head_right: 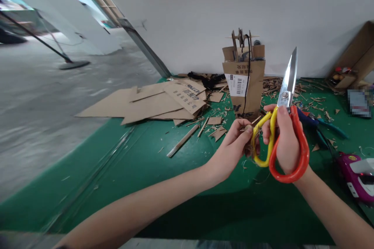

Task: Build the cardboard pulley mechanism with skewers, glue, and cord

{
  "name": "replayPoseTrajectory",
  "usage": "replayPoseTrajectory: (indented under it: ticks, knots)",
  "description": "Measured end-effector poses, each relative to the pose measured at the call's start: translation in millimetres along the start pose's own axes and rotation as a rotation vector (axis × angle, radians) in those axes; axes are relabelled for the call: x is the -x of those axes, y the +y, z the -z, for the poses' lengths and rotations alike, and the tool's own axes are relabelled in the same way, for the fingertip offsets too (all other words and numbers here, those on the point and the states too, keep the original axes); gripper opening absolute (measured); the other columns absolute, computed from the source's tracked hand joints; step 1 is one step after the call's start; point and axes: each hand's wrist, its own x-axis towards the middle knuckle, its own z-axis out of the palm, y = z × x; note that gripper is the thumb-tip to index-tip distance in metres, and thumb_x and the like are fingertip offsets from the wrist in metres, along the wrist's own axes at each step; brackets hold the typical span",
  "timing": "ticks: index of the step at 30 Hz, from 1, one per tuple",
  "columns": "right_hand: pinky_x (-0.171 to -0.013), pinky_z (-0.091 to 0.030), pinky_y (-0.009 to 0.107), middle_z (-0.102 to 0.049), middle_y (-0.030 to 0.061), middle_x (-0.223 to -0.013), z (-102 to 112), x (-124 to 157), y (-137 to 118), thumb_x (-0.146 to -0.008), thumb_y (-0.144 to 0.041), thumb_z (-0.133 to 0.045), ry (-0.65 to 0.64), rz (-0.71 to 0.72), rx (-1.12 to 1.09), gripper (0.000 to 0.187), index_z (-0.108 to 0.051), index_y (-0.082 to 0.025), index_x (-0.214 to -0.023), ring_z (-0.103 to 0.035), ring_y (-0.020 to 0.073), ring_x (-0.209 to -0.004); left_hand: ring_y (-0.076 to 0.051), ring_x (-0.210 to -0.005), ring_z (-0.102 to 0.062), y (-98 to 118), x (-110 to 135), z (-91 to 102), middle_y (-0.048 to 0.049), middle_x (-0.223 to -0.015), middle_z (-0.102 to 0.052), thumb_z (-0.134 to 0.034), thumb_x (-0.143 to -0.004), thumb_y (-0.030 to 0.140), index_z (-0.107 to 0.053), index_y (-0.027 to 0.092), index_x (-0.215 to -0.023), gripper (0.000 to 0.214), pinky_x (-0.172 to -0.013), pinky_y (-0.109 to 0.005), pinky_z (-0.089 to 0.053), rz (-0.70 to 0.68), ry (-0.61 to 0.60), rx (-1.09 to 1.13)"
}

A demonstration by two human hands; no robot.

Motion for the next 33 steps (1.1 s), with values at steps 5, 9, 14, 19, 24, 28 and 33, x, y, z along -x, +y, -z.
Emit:
replayPoseTrajectory:
  ticks: [5,9,14,19,24,28,33]
  knots:
    - [-0.047,-0.042,0.025,-0.05,-0.0058,-0.055,-6.2,11.3,5.8,-0.097,-0.055,-0.049,-0.005,0.102,0.073,0.035,-0.057,-0.022,-0.103,-0.048,0.013,-0.048,-0.011,-0.064,-0.048,-7.4,-4.9,7.4,0.0045,-0.077,-0.048,-0.05,-0.097,0.032,-0.04,0.023,-0.099,0.013,-0.058,-0.024,-0.039,-0.286,0.04,-0.316]
    - [-0.05,-0.045,0.027,-0.051,-0.005,-0.059,-4.7,15.3,6.8,-0.098,-0.052,-0.047,-0.002,0.183,0.126,0.033,-0.057,-0.022,-0.105,-0.051,0.0136,-0.05,-0.011,-0.062,-0.046,-11.2,-7.5,11.8,0.0036,-0.078,-0.049,-0.047,-0.099,0.029,-0.04,0.024,-0.103,0.009,-0.058,-0.024,-0.037,-0.331,0.05,-0.411]
    - [-0.05,-0.045,0.027,-0.056,-0.0034,-0.059,8.0,2.2,24.2,-0.098,-0.053,-0.047,-0.057,0.327,0.157,0.037,-0.062,-0.02,-0.107,-0.052,0.0137,-0.051,-0.012,-0.059,-0.044,0.0,-12.8,21.4,0.0019,-0.078,-0.054,-0.043,-0.099,0.024,-0.048,0.025,-0.115,0.017,-0.057,-0.025,-0.036,-0.464,0.134,-0.484]
    - [-0.056,-0.052,0.03,-0.065,0.0005,-0.066,18.9,-6.0,40.8,-0.097,-0.057,-0.047,-0.05,0.314,0.171,0.043,-0.064,-0.02,-0.112,-0.062,0.017,-0.059,-0.02,-0.083,-0.057,13.3,-13.2,27.4,-0.0044,-0.081,-0.065,-0.041,-0.093,0.011,-0.063,0.023,-0.081,0.028,-0.075,-0.031,-0.043,-0.67,0.067,-0.76]
    - [-0.06,-0.054,0.032,-0.066,0.001,-0.066,21.7,-6.5,43.4,-0.097,-0.057,-0.044,0.017,0.337,0.227,0.044,-0.064,-0.02,-0.111,-0.063,0.0171,-0.059,-0.024,-0.085,-0.057,12.7,-7.6,25.4,-0.0071,-0.077,-0.067,-0.058,-0.089,0.023,-0.066,0.02,-0.088,0.009,-0.074,-0.034,-0.047,-0.704,-0.039,-0.959]
    - [-0.054,-0.051,0.029,-0.064,0.0004,-0.064,26.7,-9.0,40.5,-0.096,-0.057,-0.048,-0.01,0.438,0.195,0.044,-0.064,-0.019,-0.111,-0.061,0.0164,-0.056,-0.026,-0.087,-0.063,11.6,-11.7,30.4,-0.0121,-0.094,-0.066,-0.067,-0.086,0.045,-0.071,0.018,-0.101,0.032,-0.071,-0.035,-0.051,-0.683,0.021,-1.216]
    - [-0.044,-0.045,0.026,-0.063,-0.0003,-0.065,34.9,-10.6,33.6,-0.092,-0.058,-0.056,-0.078,0.432,0.228,0.043,-0.065,-0.02,-0.112,-0.054,0.0136,-0.05,-0.02,-0.069,-0.064,19.8,-21.4,37.9,-0.0103,-0.098,-0.061,-0.046,-0.1,0.045,-0.073,0.022,-0.112,0.037,-0.054,-0.031,-0.049,-0.631,0.18,-1.599]
